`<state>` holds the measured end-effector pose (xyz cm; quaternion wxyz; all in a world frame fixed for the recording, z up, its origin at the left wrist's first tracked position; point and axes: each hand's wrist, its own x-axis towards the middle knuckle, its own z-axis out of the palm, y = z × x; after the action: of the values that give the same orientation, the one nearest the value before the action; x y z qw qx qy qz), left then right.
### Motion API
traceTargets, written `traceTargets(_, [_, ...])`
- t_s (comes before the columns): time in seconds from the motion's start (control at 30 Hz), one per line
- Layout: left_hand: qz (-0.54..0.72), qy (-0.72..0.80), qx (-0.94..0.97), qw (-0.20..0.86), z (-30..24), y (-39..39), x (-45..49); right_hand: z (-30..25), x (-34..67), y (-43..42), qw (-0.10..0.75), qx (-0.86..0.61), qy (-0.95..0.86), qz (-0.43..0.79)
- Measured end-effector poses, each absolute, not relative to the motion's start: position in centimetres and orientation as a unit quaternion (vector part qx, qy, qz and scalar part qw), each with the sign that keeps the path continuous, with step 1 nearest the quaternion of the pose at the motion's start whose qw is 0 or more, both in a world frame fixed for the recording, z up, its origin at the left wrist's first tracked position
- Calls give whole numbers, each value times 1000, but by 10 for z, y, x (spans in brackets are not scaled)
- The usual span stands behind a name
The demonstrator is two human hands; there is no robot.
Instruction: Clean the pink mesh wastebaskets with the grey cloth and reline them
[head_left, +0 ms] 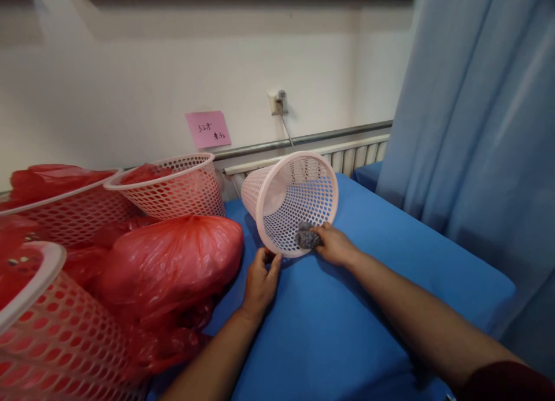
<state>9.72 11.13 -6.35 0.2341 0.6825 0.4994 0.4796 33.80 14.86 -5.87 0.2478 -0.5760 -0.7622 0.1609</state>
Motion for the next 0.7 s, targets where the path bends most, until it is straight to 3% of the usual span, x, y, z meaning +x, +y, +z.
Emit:
traceTargets(0.17, [443, 486, 698, 283, -71, 116, 97, -62, 331, 148, 255, -484, -807, 223])
traceTargets(0.33, [449, 528, 689, 212, -54, 110, 92, -50, 365, 157, 247, -646, -715, 102])
traceTargets(0.5, [396, 542, 720, 176, -42, 106, 93, -18, 391, 182, 317, -725, -611, 24])
traceTargets(0.7, [369, 537, 742, 160, -40, 106, 98, 70, 361, 219, 473, -650, -595, 4])
